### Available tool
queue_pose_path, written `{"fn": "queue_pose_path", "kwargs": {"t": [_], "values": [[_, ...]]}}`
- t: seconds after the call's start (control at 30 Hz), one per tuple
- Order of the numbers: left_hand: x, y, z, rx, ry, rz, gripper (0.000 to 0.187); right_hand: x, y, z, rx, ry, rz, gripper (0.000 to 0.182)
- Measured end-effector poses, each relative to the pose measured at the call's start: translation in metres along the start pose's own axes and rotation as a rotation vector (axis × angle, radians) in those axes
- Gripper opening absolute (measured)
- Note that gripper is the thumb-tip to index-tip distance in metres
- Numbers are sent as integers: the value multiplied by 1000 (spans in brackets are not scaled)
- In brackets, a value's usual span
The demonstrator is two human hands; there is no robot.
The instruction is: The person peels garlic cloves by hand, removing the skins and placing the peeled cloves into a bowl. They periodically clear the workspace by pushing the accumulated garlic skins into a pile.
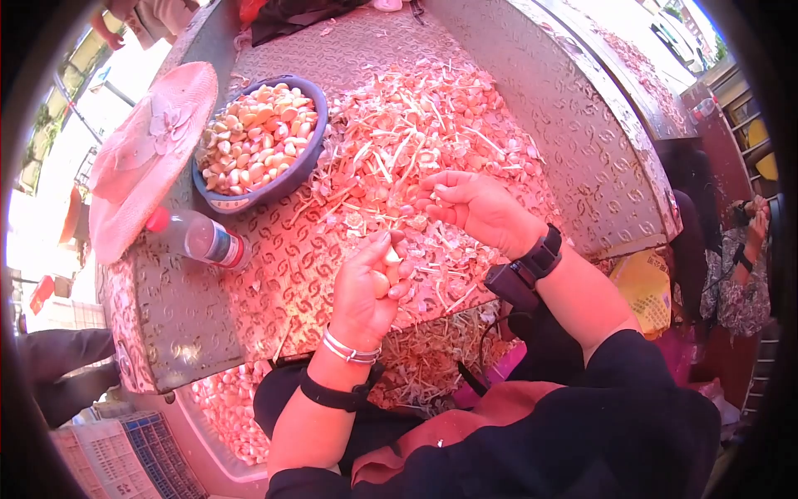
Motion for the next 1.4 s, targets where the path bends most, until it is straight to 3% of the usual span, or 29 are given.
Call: {"fn": "queue_pose_path", "kwargs": {"t": [0.1, 0.23, 0.27, 0.3, 0.33, 0.43, 0.5, 0.6, 0.63, 0.77, 0.83, 1.0, 1.23, 1.33, 1.4], "values": [[-8, -3, 0, -26, 49, 31, 17, 10, 43, -23, -12, -33, 82, 20], [-24, 1, 1, -21, 127, 31, 23, 45, 154, -71, 359, -151, 67, 30], [-30, -2, 2, -41, 163, -11, 28, 54, 161, -77, 357, -152, 65, 30], [-34, -1, 2, -39, 154, -8, 28, 67, 164, -80, 307, -279, 272, 30], [-39, -4, 3, -70, 177, 29, 30, 74, 158, -79, 241, -396, 483, 31], [-47, -8, -2, -4, 198, 73, 28, 84, 95, -62, 153, -369, 748, 27], [-47, -3, -1, 58, 202, 108, 29, 77, 27, -47, -43, -389, 1026, 21], [-38, 5, -2, 106, 175, 162, 31, 37, -38, -19, -50, -562, 1417, 19], [-35, 8, -2, 107, 166, 156, 31, 28, -42, -8, -48, -658, 1502, 18], [-21, 6, -8, 45, 120, 107, 23, 3, -43, 3, -155, -703, 1649, 18], [-16, 11, -11, 130, 122, 102, 19, 0, -28, 4, -156, -846, 1766, 20], [-3, 8, -19, 46, 43, 31, 23, 7, -39, -8, -184, -850, 1871, 20], [6, 9, -24, 98, 54, -98, 19, 5, -40, 0, -173, -821, 1886, 18], [12, 2, -26, -4, 32, -139, 20, 10, -38, 1, -238, -907, 1847, 13], [9, -4, -27, -134, 99, -279, 19, 15, -33, 3, -84, -758, 1323, 19]]}}
Point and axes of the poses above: each hand's wrist, its own z-axis away from the middle knuckle, its own y-axis out of the palm, x = y × z, the point moved 8 cm from there along -z, towards the middle knuckle, and after that the axes turned 8 degrees about -x, right-handed, at the moved point
